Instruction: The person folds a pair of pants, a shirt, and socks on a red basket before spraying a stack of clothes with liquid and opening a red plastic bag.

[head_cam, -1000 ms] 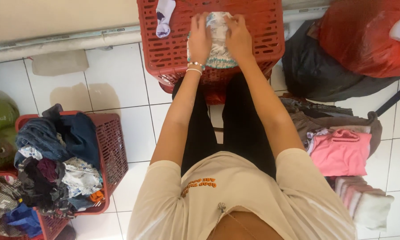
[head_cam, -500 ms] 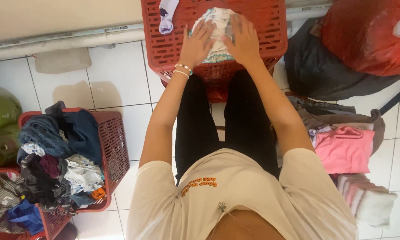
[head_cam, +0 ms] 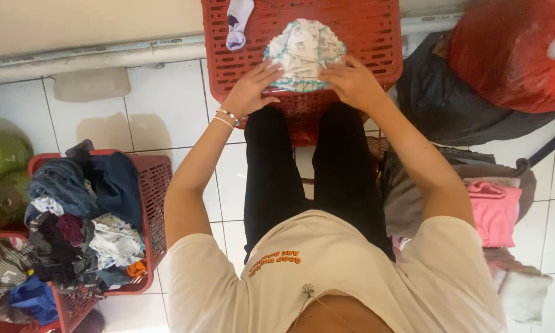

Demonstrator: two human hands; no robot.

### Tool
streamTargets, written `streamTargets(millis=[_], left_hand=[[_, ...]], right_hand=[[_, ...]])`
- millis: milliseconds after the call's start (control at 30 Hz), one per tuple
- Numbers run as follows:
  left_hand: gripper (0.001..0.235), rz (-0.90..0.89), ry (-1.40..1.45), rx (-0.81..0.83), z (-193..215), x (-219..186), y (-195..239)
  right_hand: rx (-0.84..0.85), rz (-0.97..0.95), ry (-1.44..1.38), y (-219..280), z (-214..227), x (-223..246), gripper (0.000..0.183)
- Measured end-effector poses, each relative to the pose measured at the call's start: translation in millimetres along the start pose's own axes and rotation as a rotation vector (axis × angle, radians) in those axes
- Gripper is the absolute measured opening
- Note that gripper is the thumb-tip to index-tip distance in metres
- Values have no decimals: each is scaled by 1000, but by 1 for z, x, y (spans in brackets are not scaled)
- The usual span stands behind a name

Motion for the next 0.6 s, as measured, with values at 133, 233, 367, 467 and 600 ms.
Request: streamTargets(millis=[133,233,367,467,600], left_hand=[[65,24,82,-59,-2,-3,2],[47,78,140,-89,-1,-4,5],[23,90,219,-205,8,-17,-7],[21,358,382,-306,-8,4,-21],[20,554,532,-412,-44,45,-42]], right_hand=[[-165,-65,-42,6,16,2,27],[-260,-127,-174,6,25,8,18],[-286,-330,-425,17,12,-3,19],[-260,-579,-562,13,-9,-32,18],[-341,-554,-348,-9,-14,-45,17]])
Point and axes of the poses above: each hand's wrist, its own y-axis away from the middle knuckle, its own z-axis out of the back of the hand, x = y × z, the point moved 4 cm from there along -y, towards the middle knuckle, and after that the axes turned 10 degrees about y, right-handed, at the moved point
